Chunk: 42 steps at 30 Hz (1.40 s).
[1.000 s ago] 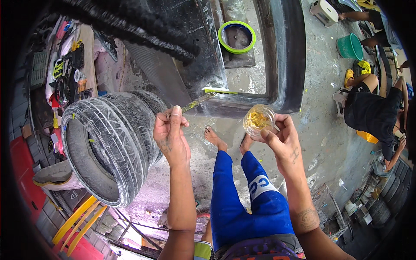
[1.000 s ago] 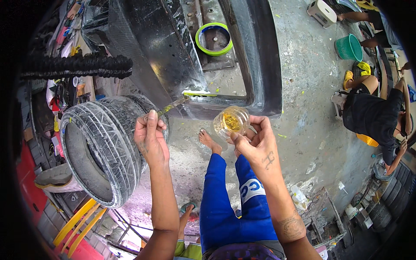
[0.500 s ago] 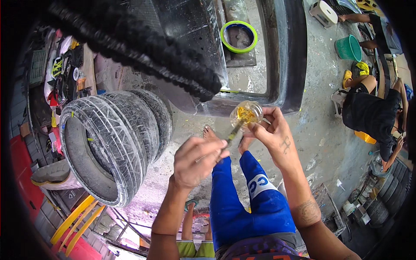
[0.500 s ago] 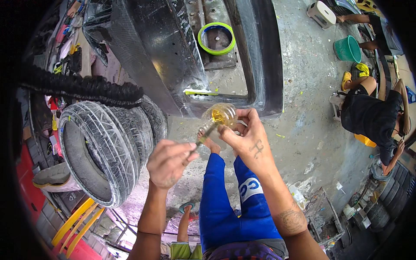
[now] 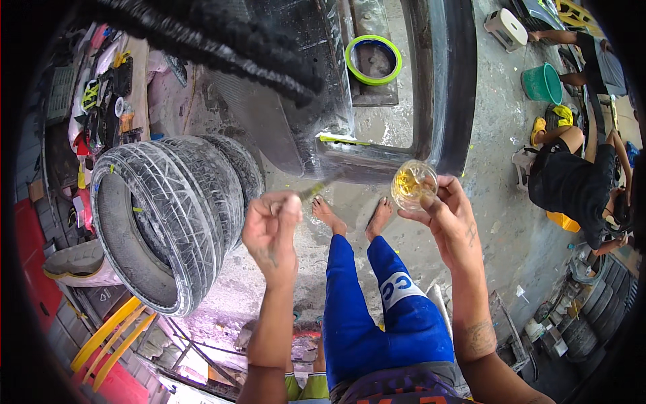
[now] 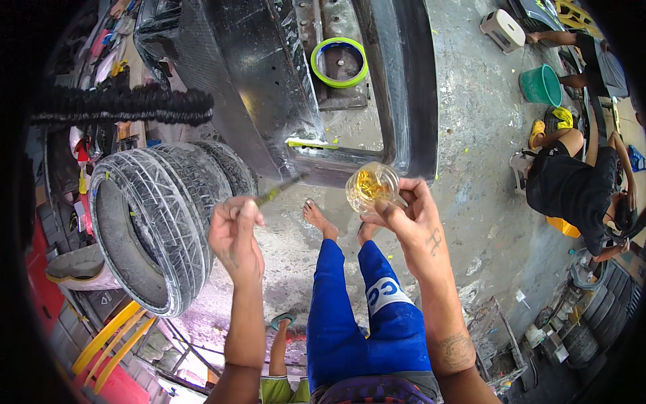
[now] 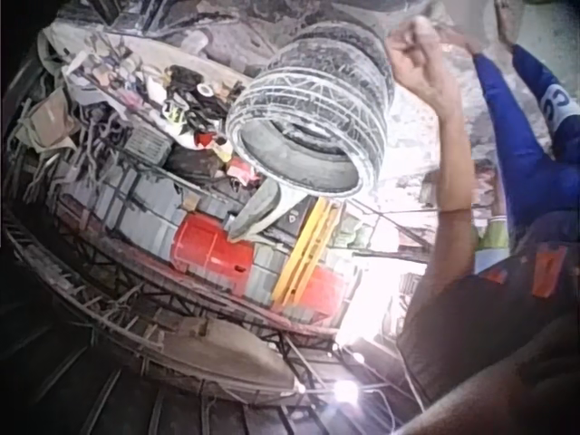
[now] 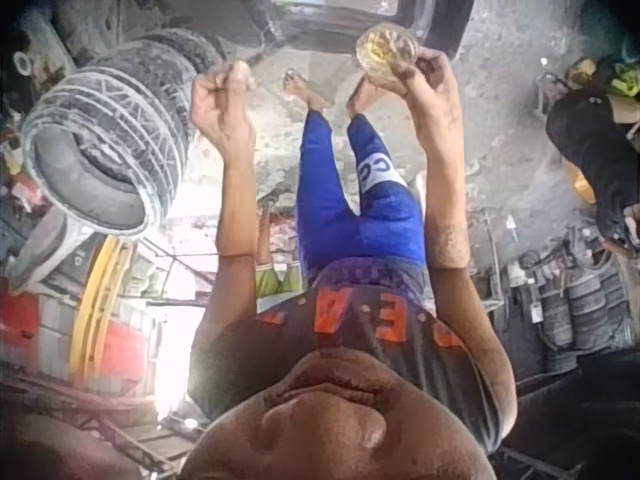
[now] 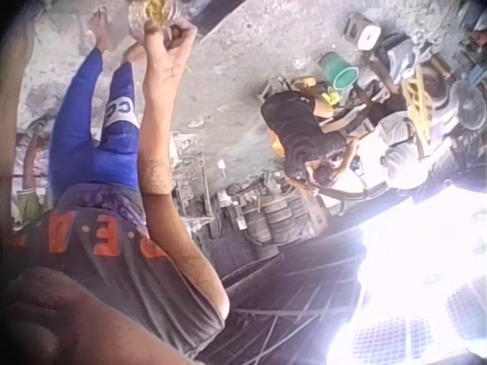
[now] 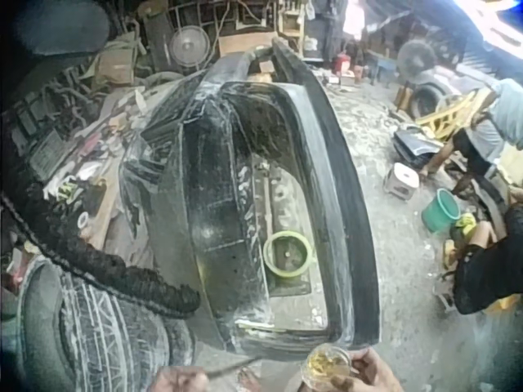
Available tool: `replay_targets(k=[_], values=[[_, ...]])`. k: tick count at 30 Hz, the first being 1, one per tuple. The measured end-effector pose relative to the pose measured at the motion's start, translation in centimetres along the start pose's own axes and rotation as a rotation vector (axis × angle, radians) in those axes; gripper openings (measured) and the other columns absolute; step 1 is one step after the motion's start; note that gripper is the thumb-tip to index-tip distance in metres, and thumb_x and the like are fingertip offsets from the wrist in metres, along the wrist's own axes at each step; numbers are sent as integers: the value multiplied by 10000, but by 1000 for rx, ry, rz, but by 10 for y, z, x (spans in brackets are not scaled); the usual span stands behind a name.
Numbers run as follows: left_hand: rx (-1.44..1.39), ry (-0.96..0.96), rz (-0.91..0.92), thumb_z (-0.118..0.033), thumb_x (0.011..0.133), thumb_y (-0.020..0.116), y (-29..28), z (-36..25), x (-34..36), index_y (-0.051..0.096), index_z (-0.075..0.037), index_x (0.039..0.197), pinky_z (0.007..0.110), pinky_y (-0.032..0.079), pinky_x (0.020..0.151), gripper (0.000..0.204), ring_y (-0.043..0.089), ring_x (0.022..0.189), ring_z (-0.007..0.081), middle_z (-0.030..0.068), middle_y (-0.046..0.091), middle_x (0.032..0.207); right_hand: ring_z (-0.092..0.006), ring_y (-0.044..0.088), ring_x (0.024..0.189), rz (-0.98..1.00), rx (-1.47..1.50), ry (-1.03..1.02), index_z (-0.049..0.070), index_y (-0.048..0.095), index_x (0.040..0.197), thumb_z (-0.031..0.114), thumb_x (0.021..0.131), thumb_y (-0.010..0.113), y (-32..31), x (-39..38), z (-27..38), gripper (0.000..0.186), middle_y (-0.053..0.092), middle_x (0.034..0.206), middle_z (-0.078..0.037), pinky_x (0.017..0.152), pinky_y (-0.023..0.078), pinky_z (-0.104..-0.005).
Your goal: The person tears a strip of tape and applies it along the edge of a car bumper panel. They then dip an applicator tool into a cup of liquid and apply it onto the taped area of the bumper.
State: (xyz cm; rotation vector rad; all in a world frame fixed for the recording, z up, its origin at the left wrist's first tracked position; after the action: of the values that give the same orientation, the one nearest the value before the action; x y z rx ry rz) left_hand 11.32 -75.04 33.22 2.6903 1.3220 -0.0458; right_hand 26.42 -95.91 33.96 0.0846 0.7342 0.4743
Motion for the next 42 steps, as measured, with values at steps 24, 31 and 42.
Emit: replay_targets(k=[24,31,42], values=[[-4,-270,-321,-98,888,735,-15,63,39,555,-92,779,223,437,618,210,557,632,72,13,607,723,-187,620,1057,0,-77,163,-51,418,1178,-26,816,672,-26,-43,-42,443,596,1116,-152,899,536,-300],[-101,-371,-269,-68,890,718,-12,69,44,553,-106,778,240,446,613,202,572,652,100,23,615,744,-186,607,1065,13,-91,150,-40,431,1184,13,818,650,-26,-43,-41,431,568,1132,-131,920,524,-320],[-110,-398,-238,-58,886,717,-4,69,42,540,-115,790,238,449,627,209,575,660,106,27,622,770,-182,614,1059,0,-46,154,-49,421,1180,-15,811,681,-25,-42,-43,452,590,1109,-146,900,533,-299]])
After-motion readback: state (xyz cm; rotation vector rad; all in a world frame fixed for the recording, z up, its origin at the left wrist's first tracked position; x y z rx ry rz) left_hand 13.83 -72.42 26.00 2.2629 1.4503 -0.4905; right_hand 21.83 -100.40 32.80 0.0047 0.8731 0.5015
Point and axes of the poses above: each hand's wrist, its own x-axis towards the middle knuckle, its own y-axis out of the palm, z = x × y, the point moved 5 cm from there along x, towards the middle knuckle
